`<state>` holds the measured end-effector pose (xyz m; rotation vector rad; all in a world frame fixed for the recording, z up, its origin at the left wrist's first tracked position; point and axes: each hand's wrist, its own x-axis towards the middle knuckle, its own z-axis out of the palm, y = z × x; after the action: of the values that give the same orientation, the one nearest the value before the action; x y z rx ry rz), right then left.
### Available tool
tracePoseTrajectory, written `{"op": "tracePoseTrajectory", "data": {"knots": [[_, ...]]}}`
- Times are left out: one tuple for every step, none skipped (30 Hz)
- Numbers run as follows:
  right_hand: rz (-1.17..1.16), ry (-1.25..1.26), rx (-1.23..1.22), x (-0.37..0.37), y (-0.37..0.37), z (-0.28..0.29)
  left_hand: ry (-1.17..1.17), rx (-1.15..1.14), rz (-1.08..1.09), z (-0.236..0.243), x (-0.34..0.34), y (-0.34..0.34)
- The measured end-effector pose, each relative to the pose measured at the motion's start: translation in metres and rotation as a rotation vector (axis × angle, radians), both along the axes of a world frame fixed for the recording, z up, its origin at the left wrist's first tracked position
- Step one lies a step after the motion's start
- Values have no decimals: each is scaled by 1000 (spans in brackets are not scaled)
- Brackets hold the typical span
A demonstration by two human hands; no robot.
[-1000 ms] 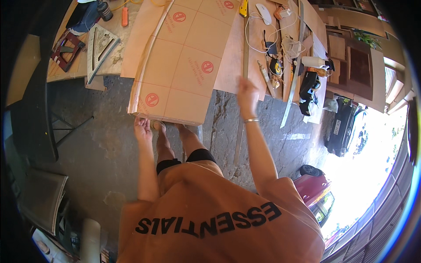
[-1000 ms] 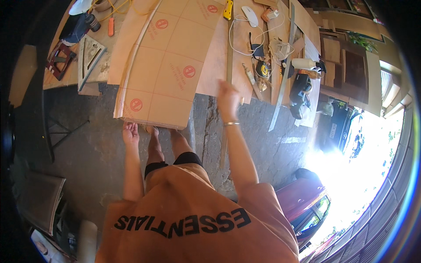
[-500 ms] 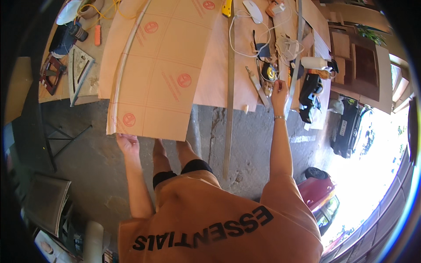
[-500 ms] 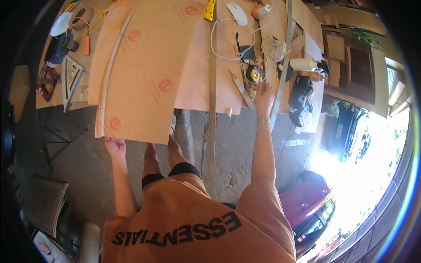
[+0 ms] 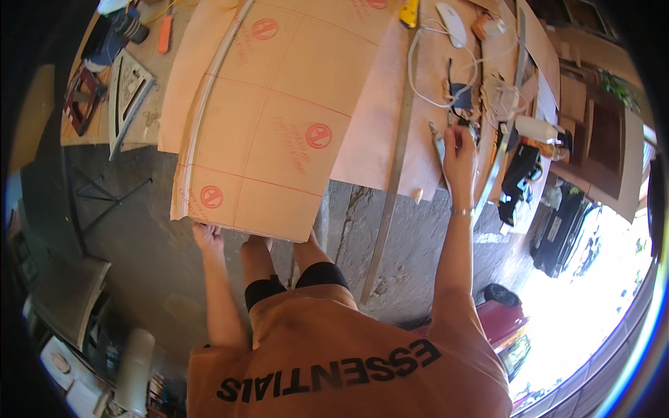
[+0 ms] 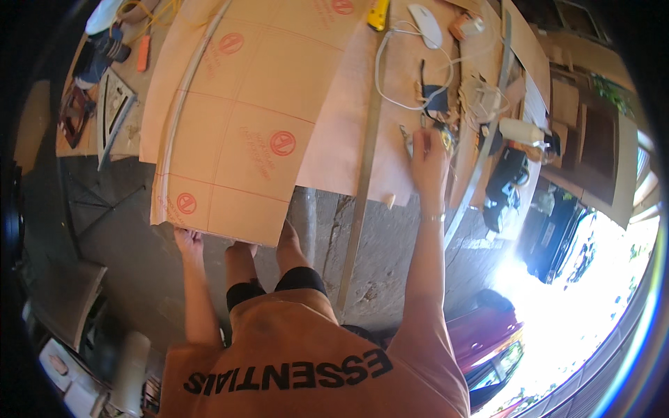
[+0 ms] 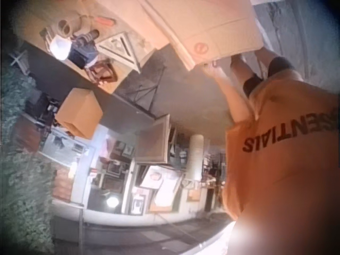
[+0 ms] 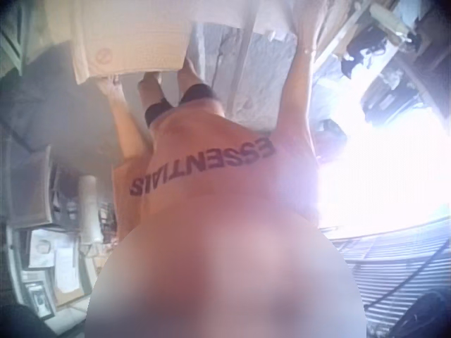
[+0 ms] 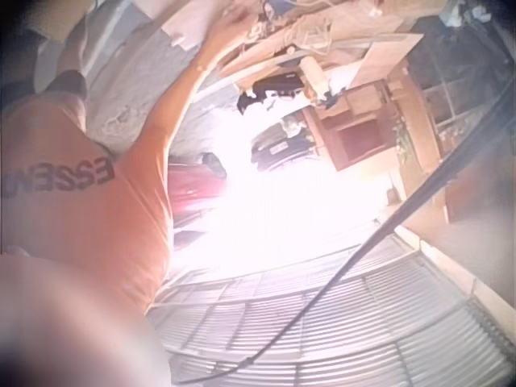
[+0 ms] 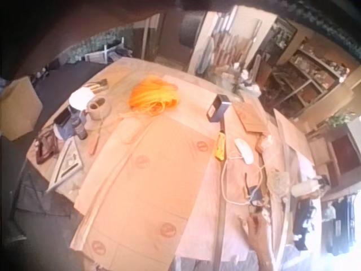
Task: The person measures and marks a large acrylic sheet on a workbench, then uses a metal straightedge and a utility knife to score and snap the sheet into smaller pieces. The person repeats the measuring, scoring, and snapping steps to produce multiple cut pieces.
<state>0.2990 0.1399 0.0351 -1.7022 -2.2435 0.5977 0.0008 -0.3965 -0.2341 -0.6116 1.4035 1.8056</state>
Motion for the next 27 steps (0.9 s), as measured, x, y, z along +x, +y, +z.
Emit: {"op": "tracePoseTrajectory", "data": {"knots": [[71, 39, 86, -2, -1, -2, 25, -148, 30, -1, 7, -7], [106, 63, 144, -8, 2, -6, 71, -129, 18, 3, 12, -14], [106, 62, 198, -17, 8, -8, 112, -198, 47, 6, 15, -15], [153, 114, 244, -30, 22, -10, 172, -219, 6, 10, 21, -12], [260, 193, 329, -51, 46, -17, 13, 14, -39, 17, 13, -10], [390, 178, 419, -72, 73, -25, 45, -43, -48, 26, 11, -8], [412, 55, 473, -98, 105, -36, 97, -260, -2, 34, 9, -3], [484, 39, 532, -120, 133, -48, 203, -324, -51, 45, 7, -1], [430, -12, 574, -149, 166, -64, 217, -456, -35, 57, 7, 3], [387, -75, 601, -172, 195, -80, 299, -252, -162, 70, 5, 4], [367, -108, 420, -179, 222, -91, 328, -266, -141, 78, 9, 13], [438, -208, 514, -182, 247, -103, 302, -145, -143, 88, 8, 20], [421, -341, 565, -188, 273, -114, 285, -7, -161, 98, 8, 26], [477, -447, 633, -187, 294, -125, 221, 124, -101, 106, 8, 33], [472, -588, 669, -182, 315, -127, 193, 320, -34, 112, 7, 41], [588, -880, 721, -183, 332, -125, 194, 322, -21, 118, 7, 49], [709, -1221, 757, -182, 342, -121, 212, 362, 2, 122, 6, 58], [807, -1189, 864, -178, 343, -110, 238, 414, 11, 125, 3, 63], [863, -1260, 903, -176, 334, -99, 212, 431, 3, 127, -1, 66], [818, -983, 831, -174, 316, -82, 195, 461, -19, 127, -4, 69], [601, -649, 567, -166, 281, -70, 179, 495, -38, 128, -7, 70], [452, -84, 231, -155, 236, -54, 155, 499, -17, 128, -8, 69], [299, 153, 83, -146, 184, -38, 167, 448, -25, 129, -9, 67], [319, 386, -93, -139, 129, -22, 190, 414, -29, 129, -11, 63], [389, 488, -238, -132, 72, -8, 153, 323, -54, 129, -12, 59], [552, 309, -157, -129, 18, 6, 158, 291, -74, 131, -13, 55], [507, 345, -213, -132, -32, 11, 236, 290, -117, 131, -15, 51]]}}
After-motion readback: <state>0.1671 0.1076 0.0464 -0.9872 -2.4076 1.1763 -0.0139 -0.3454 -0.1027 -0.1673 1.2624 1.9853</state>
